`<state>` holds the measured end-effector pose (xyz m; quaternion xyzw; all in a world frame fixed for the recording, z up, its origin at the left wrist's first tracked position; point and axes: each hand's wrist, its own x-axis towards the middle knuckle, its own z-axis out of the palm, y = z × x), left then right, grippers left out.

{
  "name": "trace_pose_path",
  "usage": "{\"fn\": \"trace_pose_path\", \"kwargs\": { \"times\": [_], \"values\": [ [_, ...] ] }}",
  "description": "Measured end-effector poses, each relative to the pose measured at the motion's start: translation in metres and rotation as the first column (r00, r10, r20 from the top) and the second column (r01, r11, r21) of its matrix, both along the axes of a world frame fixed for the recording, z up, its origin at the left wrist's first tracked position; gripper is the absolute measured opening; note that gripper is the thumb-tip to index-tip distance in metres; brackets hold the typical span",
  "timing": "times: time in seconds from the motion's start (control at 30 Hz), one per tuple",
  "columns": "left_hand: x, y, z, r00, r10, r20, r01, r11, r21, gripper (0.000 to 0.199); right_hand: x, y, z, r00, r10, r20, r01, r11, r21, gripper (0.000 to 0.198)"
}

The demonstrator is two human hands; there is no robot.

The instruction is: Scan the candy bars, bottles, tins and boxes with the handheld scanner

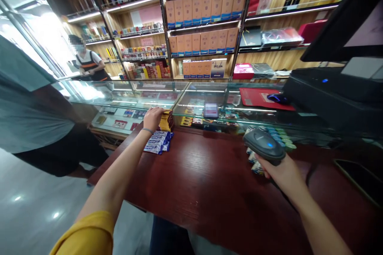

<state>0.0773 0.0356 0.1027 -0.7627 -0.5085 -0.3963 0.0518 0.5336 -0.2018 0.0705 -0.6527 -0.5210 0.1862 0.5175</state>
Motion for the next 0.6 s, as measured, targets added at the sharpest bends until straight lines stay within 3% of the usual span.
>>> {"fn": "trace_pose_path", "kwargs": {
  "times": [0.13, 0.27, 0.47, 0.6],
  "values": [
    [-0.004, 0.009, 0.000, 0.998, -0.065, -0.021, 0.063, 0.995, -0.081, 0.027, -0.004, -0.003, 0.006, 0.999, -0.015, 0.030, 0.017, 0.997, -0.077, 0.042],
    [-0.008, 0.014, -0.002, 0.991, -0.132, -0.028, 0.128, 0.986, -0.105, 0.027, -0.001, -0.004, 0.008, 1.000, -0.017, 0.007, 0.018, 0.998, -0.060, 0.037],
    [-0.002, 0.009, -0.005, 0.995, -0.066, -0.072, 0.061, 0.995, -0.077, 0.027, 0.005, 0.000, 0.005, 1.000, -0.018, -0.004, 0.018, 0.998, -0.055, 0.038],
    [0.024, -0.004, -0.002, 1.000, -0.029, 0.005, 0.029, 1.000, 0.003, 0.036, 0.010, -0.001, 0.014, 0.999, -0.026, -0.043, 0.024, 0.999, -0.038, 0.035]
  ]
}}
